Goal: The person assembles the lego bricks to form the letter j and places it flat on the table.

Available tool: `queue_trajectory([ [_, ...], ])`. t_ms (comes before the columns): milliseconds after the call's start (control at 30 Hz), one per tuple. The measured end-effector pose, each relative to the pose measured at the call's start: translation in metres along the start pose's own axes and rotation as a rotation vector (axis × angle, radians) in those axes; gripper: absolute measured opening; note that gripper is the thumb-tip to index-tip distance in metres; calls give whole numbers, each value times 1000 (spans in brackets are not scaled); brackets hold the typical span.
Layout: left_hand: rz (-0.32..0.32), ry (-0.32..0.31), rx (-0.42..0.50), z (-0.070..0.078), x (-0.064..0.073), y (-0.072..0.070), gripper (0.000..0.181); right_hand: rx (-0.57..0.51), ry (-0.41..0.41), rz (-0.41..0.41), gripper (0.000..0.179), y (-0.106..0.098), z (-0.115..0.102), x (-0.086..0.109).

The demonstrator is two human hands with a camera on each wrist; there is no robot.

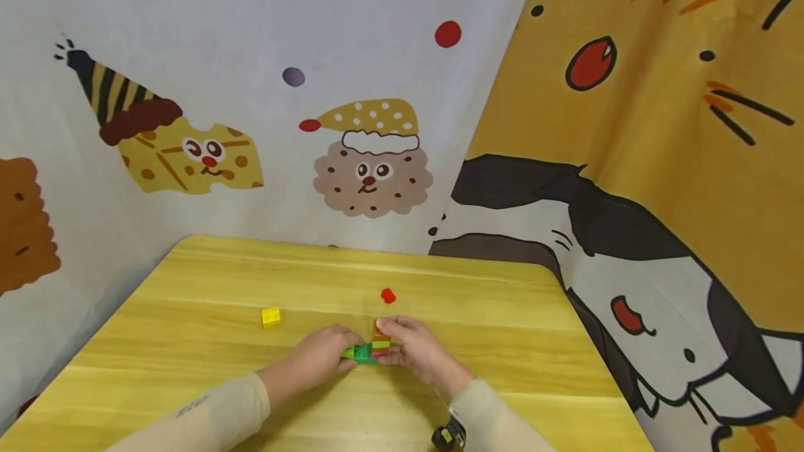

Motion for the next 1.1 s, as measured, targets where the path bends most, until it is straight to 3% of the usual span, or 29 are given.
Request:
queue_trajectory([
  [200, 1, 16, -38, 2, -1, -1, 35, 48, 19, -21, 61, -3, -2, 3],
  [333, -32, 18, -34, 3, -2, -1, 38, 66, 41, -25, 57, -6, -3, 5],
  [500, -29, 0, 12, -5, 6, -9, 59, 65, 43, -35, 58, -8, -2, 6],
  [600, 4, -31, 33, -20, 16, -22, 66, 64, 37, -32, 64, -7, -3, 5],
  [733, 64, -75, 26, -47, 35, -39, 62, 52, 43, -18, 76, -7, -2, 4],
  [933, 183, -166, -104, -92, 61, -52, 53, 40, 48, -9, 78, -10, 0, 4],
  [1100, 161, -282, -85, -118, 77, -55, 56, 45, 50, 1, 80, -10, 0, 3],
])
Point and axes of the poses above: each hand's wrist, its own x-axis away from the middle knuckle, its own y-axis out of the palm, z = x × y, the point moved 1 cm from there along -x, towards the middle knuckle, and after that the axes turned 14 degrees about -z, right-handed, at the moved point
